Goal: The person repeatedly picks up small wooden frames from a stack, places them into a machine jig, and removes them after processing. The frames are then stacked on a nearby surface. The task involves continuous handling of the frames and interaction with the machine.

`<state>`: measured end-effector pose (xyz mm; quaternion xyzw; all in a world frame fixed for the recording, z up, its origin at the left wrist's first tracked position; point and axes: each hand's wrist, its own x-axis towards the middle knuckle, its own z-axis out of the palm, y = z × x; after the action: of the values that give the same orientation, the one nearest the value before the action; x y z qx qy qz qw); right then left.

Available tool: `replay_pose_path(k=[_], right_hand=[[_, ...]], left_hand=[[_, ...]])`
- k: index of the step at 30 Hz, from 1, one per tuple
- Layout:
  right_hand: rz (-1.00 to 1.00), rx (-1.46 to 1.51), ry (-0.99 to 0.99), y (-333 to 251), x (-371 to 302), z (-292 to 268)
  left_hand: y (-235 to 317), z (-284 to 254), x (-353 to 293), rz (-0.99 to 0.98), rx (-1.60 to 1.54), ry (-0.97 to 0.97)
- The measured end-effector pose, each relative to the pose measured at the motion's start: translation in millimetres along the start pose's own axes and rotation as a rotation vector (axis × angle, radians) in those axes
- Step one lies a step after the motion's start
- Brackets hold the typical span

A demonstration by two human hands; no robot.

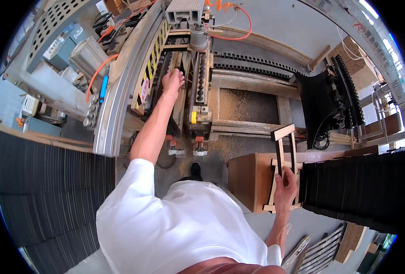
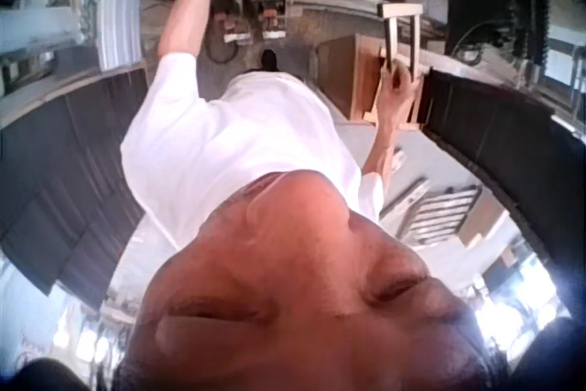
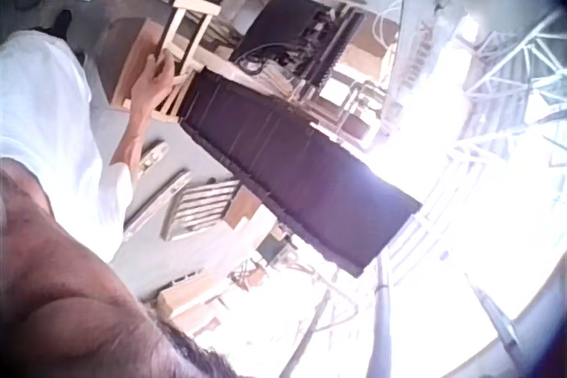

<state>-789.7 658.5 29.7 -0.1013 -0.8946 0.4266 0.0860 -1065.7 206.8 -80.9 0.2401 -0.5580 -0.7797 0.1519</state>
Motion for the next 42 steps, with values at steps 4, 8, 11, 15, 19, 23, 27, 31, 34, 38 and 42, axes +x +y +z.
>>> replay_pose_path(k=[4, 8, 11, 15, 19, 23, 27, 31, 34, 38, 42], right_hand=[[-0.010, 0.032, 0.007, -16, -2, 21], [0.027, 0.021, -0.044, -43, -2, 37], [-0.019, -0.060, -0.044, -44, 2, 46], [-0.070, -0.100, -0.102, -65, 19, 53], [-0.289, -0.153, -0.178, -85, 60, 72], [-0.682, -0.201, -0.239, -102, 120, 112], [-0.973, -0.172, -0.323, -131, 180, 177], [-1.168, -0.115, -0.463, -164, 217, 254], [-1.244, -0.121, -0.561, -173, 225, 300], [-1.264, -0.086, -0.600, -173, 225, 319], [-1.264, -0.079, -0.586, -170, 223, 325]], left_hand=[[-2, 18, 95, -0.168, -0.069, -0.003], [-4, 31, 159, -0.225, -0.212, 0.074], [-4, 54, 176, -0.255, -0.346, 0.092], [-7, 52, 210, -0.206, -0.506, 0.139], [-14, 46, 188, -0.155, -0.521, 0.199], [-27, 28, 113, -0.175, -0.528, 0.170], [-39, 5, 19, -0.179, -0.579, 0.063], [-41, -15, -38, -0.183, -0.566, -0.041], [-37, -18, -60, -0.129, -0.615, -0.111], [-42, -20, -61, -0.079, -0.713, -0.140], [-45, -12, -67, -0.077, -0.721, -0.047]])
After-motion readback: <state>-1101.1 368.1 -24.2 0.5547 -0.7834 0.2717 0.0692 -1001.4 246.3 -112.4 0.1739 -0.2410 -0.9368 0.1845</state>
